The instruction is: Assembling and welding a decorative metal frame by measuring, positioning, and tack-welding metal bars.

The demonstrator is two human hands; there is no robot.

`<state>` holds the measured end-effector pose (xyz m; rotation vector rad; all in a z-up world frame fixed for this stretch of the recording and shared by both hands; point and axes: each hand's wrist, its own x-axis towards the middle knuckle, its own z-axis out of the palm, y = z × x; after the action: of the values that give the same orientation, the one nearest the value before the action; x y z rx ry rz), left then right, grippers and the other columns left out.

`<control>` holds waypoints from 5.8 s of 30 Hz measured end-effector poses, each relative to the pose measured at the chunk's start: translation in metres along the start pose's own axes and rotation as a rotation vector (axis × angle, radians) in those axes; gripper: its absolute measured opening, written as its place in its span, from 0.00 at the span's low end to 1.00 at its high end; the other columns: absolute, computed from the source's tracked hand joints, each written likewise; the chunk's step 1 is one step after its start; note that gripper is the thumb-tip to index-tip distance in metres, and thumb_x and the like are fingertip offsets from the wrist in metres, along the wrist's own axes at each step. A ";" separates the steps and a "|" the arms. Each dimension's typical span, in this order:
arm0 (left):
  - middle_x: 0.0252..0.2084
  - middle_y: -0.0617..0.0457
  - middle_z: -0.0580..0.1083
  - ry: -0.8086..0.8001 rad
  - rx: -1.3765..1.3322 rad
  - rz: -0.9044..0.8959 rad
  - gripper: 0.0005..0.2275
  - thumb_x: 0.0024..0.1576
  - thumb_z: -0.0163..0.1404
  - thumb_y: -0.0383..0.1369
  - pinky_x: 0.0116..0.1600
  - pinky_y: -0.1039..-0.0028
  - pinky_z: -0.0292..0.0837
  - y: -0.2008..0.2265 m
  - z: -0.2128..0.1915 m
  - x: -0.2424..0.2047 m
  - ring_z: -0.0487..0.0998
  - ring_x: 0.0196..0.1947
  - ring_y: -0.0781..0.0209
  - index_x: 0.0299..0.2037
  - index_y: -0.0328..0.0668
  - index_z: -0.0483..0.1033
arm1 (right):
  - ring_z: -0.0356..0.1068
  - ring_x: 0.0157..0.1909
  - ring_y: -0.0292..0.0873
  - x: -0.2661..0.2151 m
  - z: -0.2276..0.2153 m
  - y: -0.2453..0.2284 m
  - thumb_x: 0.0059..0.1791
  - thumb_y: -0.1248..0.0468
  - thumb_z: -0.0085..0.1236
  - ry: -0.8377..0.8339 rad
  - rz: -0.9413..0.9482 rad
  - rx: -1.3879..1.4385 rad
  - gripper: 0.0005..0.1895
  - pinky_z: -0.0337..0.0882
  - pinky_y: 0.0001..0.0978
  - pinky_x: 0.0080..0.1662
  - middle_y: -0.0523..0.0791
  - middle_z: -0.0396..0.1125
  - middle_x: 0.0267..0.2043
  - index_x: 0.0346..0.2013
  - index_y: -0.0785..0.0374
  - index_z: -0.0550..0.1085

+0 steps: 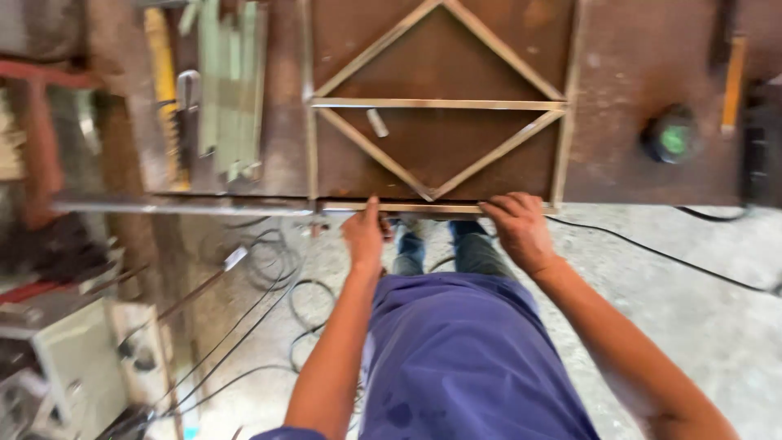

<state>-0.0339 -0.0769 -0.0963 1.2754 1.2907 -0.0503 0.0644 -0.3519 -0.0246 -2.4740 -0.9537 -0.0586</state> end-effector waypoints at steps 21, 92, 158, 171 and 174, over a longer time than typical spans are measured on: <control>0.16 0.45 0.74 0.187 0.046 0.009 0.13 0.52 0.55 0.38 0.23 0.71 0.79 0.046 -0.004 -0.017 0.77 0.15 0.60 0.24 0.33 0.80 | 0.73 0.49 0.47 0.009 0.016 -0.015 0.56 0.62 0.57 0.019 -0.024 -0.025 0.05 0.67 0.35 0.50 0.42 0.74 0.43 0.43 0.50 0.80; 0.19 0.48 0.77 0.040 0.247 0.272 0.17 0.58 0.58 0.48 0.38 0.65 0.77 0.077 -0.005 -0.061 0.82 0.26 0.58 0.24 0.44 0.81 | 0.74 0.55 0.58 0.099 -0.063 0.073 0.51 0.74 0.61 0.039 0.017 0.085 0.15 0.74 0.44 0.56 0.52 0.71 0.49 0.50 0.60 0.81; 0.32 0.54 0.72 0.368 0.838 0.560 0.10 0.54 0.61 0.40 0.42 0.62 0.78 0.129 -0.034 0.072 0.81 0.36 0.50 0.45 0.60 0.84 | 0.71 0.51 0.52 0.322 0.025 0.198 0.52 0.63 0.63 -0.294 -0.133 -0.100 0.14 0.74 0.43 0.47 0.43 0.70 0.47 0.52 0.48 0.80; 0.41 0.50 0.78 0.282 0.846 0.482 0.13 0.57 0.57 0.38 0.42 0.63 0.77 0.156 -0.033 0.059 0.80 0.34 0.53 0.49 0.46 0.82 | 0.66 0.54 0.54 0.317 -0.017 0.201 0.45 0.73 0.71 -0.092 -0.068 -0.099 0.26 0.70 0.43 0.54 0.53 0.69 0.55 0.59 0.66 0.82; 0.41 0.48 0.72 0.339 0.944 0.613 0.17 0.56 0.58 0.41 0.45 0.59 0.75 0.145 -0.032 0.058 0.75 0.40 0.49 0.53 0.45 0.79 | 0.69 0.54 0.59 0.293 -0.049 0.191 0.51 0.72 0.72 0.041 0.022 -0.034 0.23 0.71 0.47 0.52 0.61 0.68 0.56 0.60 0.74 0.82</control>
<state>0.0601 0.0358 -0.0348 2.5410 1.1148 -0.0038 0.4145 -0.3145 -0.0011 -2.5046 -0.9148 -0.1188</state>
